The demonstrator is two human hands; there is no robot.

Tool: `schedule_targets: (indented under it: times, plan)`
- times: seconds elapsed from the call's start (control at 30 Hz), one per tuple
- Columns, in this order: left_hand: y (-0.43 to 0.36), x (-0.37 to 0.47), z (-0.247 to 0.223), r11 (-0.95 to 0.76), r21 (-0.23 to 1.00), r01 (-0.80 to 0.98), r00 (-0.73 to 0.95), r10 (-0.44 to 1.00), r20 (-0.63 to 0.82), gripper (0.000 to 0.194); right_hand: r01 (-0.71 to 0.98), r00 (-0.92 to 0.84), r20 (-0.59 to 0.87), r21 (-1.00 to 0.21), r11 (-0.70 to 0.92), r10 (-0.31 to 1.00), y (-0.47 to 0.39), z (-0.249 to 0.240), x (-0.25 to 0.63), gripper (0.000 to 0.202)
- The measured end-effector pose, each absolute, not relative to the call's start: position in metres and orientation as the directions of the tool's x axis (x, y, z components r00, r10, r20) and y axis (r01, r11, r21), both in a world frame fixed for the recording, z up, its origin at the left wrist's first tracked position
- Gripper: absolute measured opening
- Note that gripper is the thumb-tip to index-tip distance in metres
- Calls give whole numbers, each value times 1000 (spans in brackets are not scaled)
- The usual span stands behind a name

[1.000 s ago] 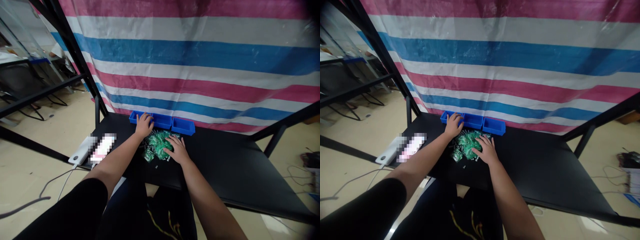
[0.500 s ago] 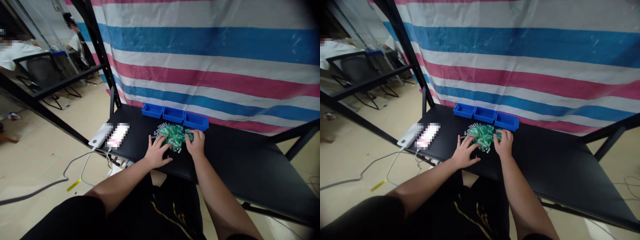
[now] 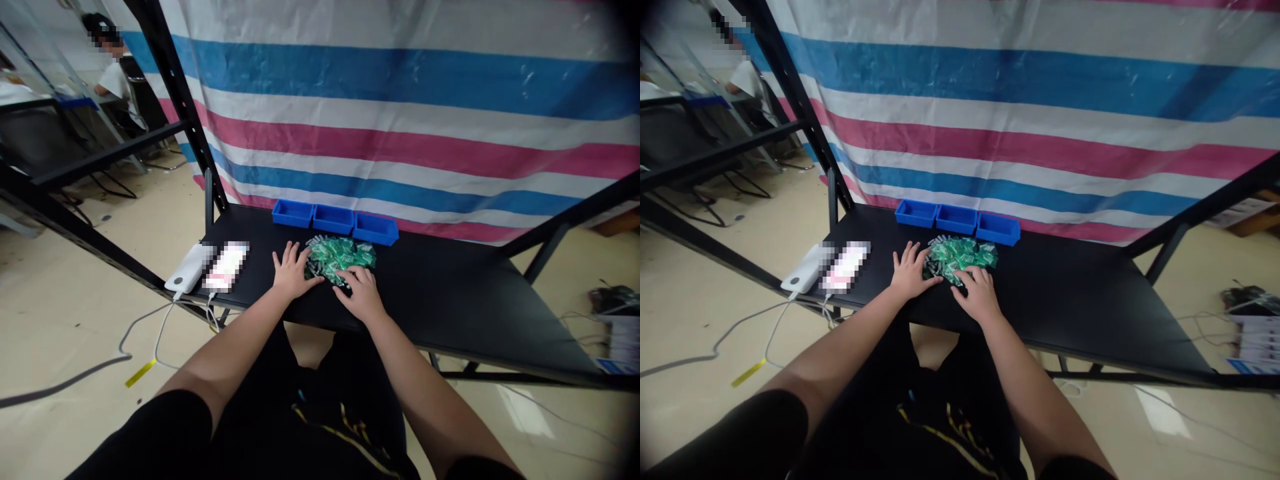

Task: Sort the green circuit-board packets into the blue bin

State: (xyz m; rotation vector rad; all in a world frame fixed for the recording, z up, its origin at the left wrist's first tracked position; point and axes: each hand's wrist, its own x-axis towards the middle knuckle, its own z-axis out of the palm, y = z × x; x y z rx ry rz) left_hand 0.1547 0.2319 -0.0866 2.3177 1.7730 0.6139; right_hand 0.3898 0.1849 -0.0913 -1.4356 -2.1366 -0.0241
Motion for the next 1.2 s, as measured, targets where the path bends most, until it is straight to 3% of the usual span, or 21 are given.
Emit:
schedule_targets:
  times: [0.17,0.37,0.5,0.6,0.73,0.9,1.2]
  plan:
    - [235,153,-83,-338,370,866,245,929,276,84,873,-184,466,-328,362,866,193,-99,391,49]
    - [200,142,-75,-291,395,871,118,906,408,51,806,12,504,-516,290,864,193,-102,396,32]
    - [181,105,-71,-173,396,902,-10,908,418,41,747,235,594,-617,248,769,196,-102,404,27]
    - [179,58,-63,20,365,931,-192,878,439,45,715,365,594,-672,192,717,200,-108,412,29]
    - [193,-2,-47,257,279,925,-351,860,371,64,545,489,443,-827,133,751,207,-118,419,34]
    - [215,-34,-41,241,168,956,-264,956,131,68,342,585,324,-930,136,743,209,-121,420,39]
    - [223,-35,-47,187,122,975,-203,970,133,69,199,676,266,-964,177,687,214,-125,428,37]
